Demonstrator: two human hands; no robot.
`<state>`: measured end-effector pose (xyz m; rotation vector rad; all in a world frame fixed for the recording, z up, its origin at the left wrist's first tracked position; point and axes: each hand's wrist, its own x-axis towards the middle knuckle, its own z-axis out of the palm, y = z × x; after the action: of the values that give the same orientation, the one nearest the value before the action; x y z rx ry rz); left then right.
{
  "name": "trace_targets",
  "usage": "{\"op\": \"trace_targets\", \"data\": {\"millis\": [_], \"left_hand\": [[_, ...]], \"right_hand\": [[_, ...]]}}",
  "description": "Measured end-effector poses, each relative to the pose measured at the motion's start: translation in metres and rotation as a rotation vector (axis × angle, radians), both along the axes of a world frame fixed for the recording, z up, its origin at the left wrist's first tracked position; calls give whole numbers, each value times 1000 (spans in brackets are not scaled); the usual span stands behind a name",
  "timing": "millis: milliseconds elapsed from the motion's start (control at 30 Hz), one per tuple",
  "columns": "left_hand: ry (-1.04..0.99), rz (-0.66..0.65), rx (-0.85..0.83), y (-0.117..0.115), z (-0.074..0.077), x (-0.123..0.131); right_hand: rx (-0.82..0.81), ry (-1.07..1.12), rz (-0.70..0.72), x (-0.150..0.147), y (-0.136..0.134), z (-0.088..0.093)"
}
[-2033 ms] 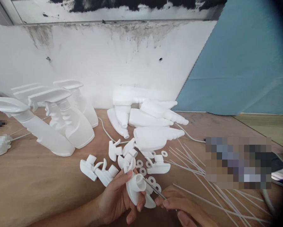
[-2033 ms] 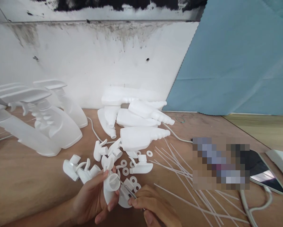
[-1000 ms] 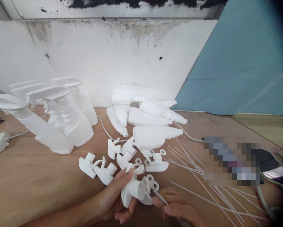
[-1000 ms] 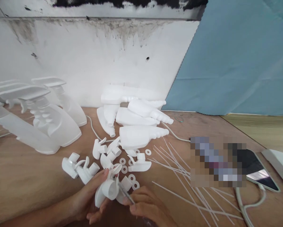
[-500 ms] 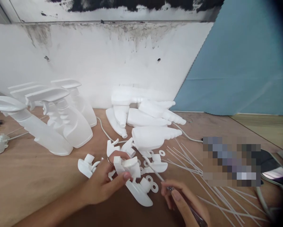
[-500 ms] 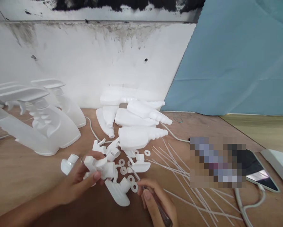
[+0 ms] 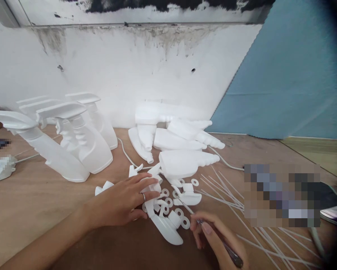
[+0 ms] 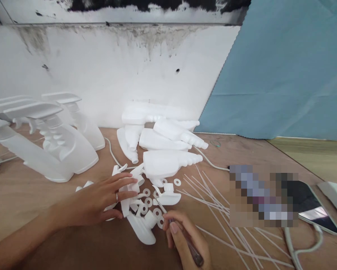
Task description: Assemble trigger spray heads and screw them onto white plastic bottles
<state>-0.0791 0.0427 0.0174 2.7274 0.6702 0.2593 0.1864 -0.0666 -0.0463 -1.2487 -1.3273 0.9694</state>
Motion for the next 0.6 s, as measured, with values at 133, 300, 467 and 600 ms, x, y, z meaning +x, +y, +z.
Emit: {"op": "trace_targets", "data": {"millis": [133,300,467,600], "left_hand": [[-67,116,64,-8,21,-19],[-318,624,621,-19,17,-81],[-645,1111,925,-10,-20,-158],[-768,1213,467,2,-48,-168]], "right_hand": [[-18,-13,-17,1,1,3],[-39,24,-4,-1,1,4],[-62,44,46,-3,-1,1],[-74,66,47,-1,0,-2]]}}
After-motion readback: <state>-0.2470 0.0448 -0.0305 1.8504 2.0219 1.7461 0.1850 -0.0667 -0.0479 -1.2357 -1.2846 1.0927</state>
